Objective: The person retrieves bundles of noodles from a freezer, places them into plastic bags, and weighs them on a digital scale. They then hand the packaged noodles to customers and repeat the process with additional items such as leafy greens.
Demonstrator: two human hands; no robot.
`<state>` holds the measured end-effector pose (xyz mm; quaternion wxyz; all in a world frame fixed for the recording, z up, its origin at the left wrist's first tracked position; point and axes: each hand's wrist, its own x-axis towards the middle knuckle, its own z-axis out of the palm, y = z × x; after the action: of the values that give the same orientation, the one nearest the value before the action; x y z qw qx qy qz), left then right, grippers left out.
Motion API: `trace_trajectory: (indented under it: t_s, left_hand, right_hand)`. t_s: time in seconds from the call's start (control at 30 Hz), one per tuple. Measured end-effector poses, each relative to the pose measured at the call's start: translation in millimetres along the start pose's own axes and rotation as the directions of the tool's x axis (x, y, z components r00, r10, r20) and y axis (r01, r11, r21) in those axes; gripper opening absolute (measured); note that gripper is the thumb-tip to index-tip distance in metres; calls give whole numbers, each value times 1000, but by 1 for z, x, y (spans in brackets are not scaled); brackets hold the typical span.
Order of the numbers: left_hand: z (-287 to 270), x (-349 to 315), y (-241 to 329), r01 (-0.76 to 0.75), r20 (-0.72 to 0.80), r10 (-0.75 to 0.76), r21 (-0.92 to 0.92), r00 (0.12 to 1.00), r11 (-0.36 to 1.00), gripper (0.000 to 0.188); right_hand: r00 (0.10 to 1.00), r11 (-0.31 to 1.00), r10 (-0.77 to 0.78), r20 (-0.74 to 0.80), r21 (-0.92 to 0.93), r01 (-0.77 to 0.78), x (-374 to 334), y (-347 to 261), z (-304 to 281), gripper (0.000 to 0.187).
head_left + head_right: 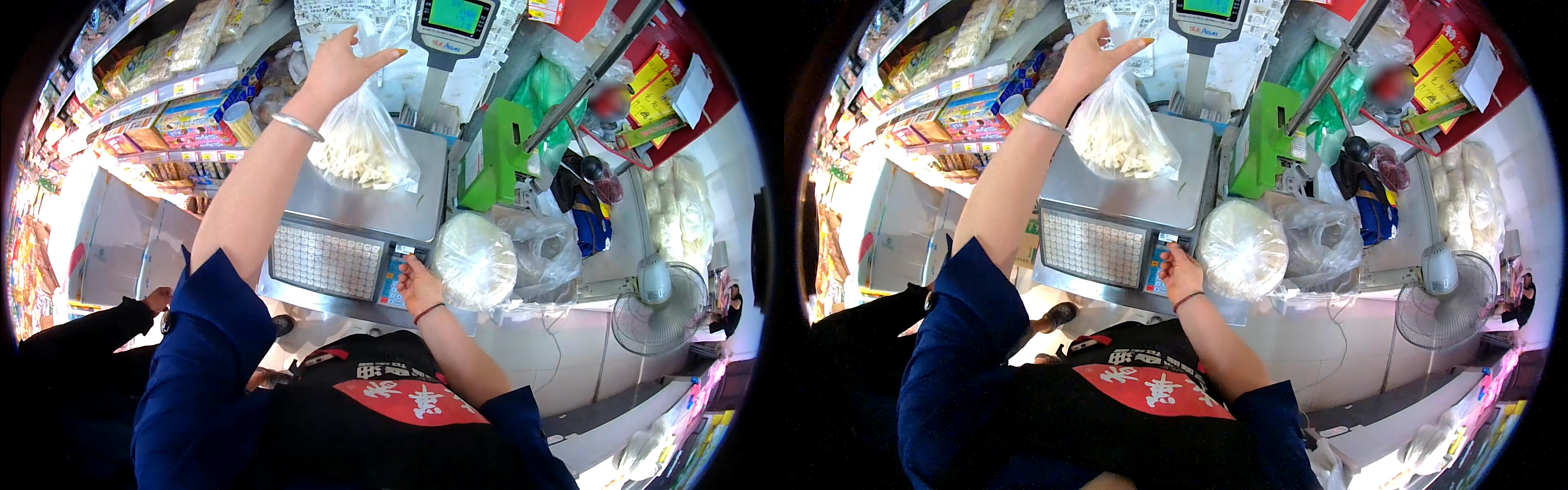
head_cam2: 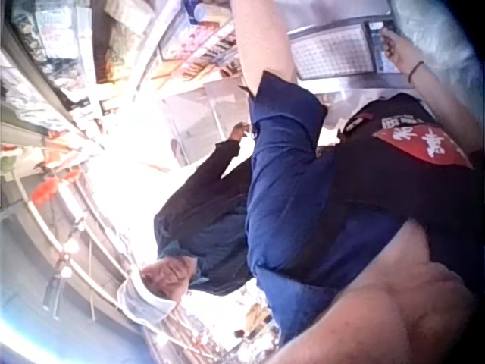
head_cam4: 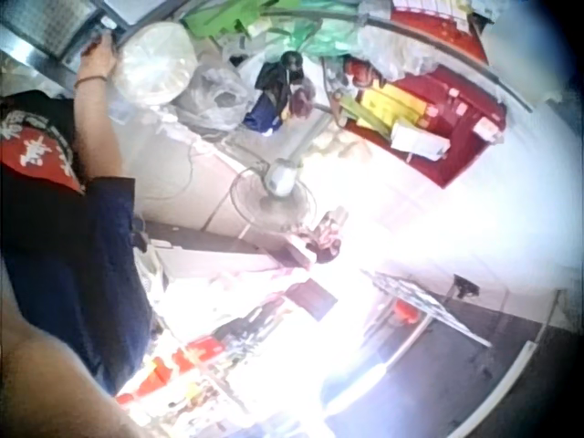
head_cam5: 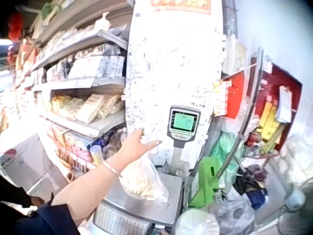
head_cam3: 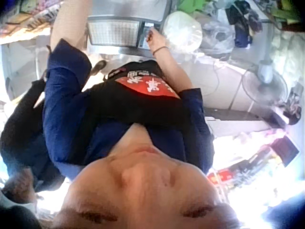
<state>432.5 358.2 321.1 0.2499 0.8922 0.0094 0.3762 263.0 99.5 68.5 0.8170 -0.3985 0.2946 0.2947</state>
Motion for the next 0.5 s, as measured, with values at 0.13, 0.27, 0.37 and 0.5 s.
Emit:
trace_trajectory:
  t_s: [0.13,0.27,0.37,0.5]
  left_hand:
    - [-14,8,30,110,176,-98,-54,979,992,91]
    - [-11,-3,-7,150,397,-73,-168,915,974,64]
    - [-7,-17,-19,350,663,-83,-280,744,894,41]
    - [-7,-57,-29,364,422,-193,-373,886,854,25]
  right_hand:
    - [993,992,-87,-82,86,94,5,6,7,14]
    - [976,970,-198,-88,125,208,2,12,25,14]
    - [974,968,-214,-75,119,222,-8,9,26,14]
    - [945,946,-292,147,-102,308,-28,0,34,12]
